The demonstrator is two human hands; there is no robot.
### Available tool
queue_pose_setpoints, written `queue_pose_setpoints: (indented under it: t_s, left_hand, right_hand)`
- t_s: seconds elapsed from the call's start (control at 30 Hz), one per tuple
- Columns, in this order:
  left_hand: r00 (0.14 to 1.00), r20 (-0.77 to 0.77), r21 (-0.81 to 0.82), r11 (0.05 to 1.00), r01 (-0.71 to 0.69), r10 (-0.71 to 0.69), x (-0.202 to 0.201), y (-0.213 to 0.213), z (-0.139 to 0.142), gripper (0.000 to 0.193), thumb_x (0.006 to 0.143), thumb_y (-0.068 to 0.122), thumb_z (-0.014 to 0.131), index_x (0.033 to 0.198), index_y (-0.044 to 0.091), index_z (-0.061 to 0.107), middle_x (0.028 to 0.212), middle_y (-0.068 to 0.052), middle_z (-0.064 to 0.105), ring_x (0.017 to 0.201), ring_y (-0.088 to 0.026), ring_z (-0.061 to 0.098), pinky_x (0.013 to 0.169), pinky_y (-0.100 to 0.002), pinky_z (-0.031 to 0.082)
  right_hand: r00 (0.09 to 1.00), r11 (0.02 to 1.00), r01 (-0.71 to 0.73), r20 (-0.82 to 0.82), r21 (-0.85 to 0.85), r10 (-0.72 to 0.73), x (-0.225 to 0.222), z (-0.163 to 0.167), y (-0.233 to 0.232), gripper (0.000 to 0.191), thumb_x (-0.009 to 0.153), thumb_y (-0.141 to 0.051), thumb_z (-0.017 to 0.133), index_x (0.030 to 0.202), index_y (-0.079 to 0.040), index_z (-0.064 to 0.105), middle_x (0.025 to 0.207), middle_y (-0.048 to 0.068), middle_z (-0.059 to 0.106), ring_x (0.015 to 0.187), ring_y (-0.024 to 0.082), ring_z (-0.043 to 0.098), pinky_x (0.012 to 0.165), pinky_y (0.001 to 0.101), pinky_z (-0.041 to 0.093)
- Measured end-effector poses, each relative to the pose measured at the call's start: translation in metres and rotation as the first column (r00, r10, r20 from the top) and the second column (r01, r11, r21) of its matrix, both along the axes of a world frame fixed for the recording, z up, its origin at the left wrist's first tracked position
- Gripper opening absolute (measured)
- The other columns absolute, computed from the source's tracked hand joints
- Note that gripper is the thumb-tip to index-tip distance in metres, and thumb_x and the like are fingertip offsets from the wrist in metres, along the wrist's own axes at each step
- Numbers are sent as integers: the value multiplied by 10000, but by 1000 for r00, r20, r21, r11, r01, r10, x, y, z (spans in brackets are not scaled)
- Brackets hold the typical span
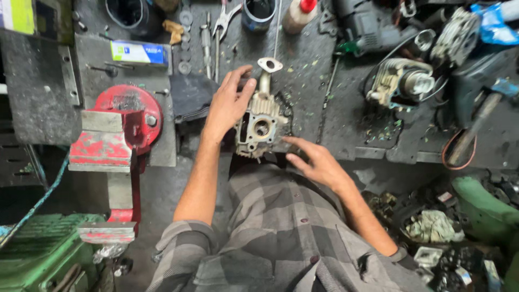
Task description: The person holds a small engine cylinder casting with a curved exhaust pipe on a cluttered workbench and scrapes its gasket surface with a small hand tool, repositioning the casting repeatedly. They also handle other engine cylinder parts on the bench while working.
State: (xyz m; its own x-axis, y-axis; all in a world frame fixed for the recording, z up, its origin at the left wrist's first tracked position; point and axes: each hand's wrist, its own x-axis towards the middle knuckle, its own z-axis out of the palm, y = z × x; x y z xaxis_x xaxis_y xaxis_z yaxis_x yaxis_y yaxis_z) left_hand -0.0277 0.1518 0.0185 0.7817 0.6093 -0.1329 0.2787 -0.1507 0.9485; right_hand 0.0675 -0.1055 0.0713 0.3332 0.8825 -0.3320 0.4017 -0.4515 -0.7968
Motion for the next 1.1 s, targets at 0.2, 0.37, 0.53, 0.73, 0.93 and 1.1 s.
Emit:
queue_pose_setpoints:
  t_s: [0.2,0.37,0.53,0.73,0.93,1.1]
  left_hand:
    - [1000,0,-686,728,22,-31,34,10,-12,459,1056,390,552,1373,66,624,1163,-26,689,902,-121,596,745,-267,472]
    - [991,121,-639,759,127,-64,38,0,-1,455,1038,356,582,1339,15,604,1073,-32,715,948,-117,669,853,-284,545]
    - [981,-70,-491,862,124,-181,44,-8,14,516,992,359,597,1402,55,526,1060,-38,730,966,-116,693,865,-279,538]
    - [988,-18,-220,964,148,-155,40,-26,28,660,890,282,759,1462,87,494,1138,-61,688,1000,-134,621,860,-293,523]
    - [931,12,-107,926,-361,364,2,-34,22,607,884,291,796,1403,61,581,1145,-92,711,977,-158,650,839,-325,545]
    - [866,-107,35,873,-487,488,-45,-30,23,576,897,304,803,1355,50,562,1070,-110,774,939,-172,744,821,-337,575]
  right_hand:
    - [990,991,-133,48,-1,133,14,2,-2,421,951,-255,670,1350,-129,620,1270,138,703,1078,340,704,879,407,566]
    - [993,991,-81,97,107,71,41,-4,-19,336,959,-217,676,1278,-113,661,1142,122,715,969,309,716,811,386,572]
    - [992,966,66,85,251,-90,66,-15,-35,293,974,-126,667,1265,-95,671,1134,89,690,958,254,710,788,337,569]
    - [967,912,190,93,365,-238,89,-40,-35,408,807,-8,796,1202,-91,734,1103,64,662,818,175,625,690,278,514]
    - [969,831,224,-23,509,-247,96,-58,-25,425,857,5,808,1266,-65,713,1034,23,619,944,107,590,780,235,486]
    - [977,857,207,-135,471,-162,90,-55,-4,369,902,9,777,1260,-67,731,1086,27,551,861,84,522,689,209,431]
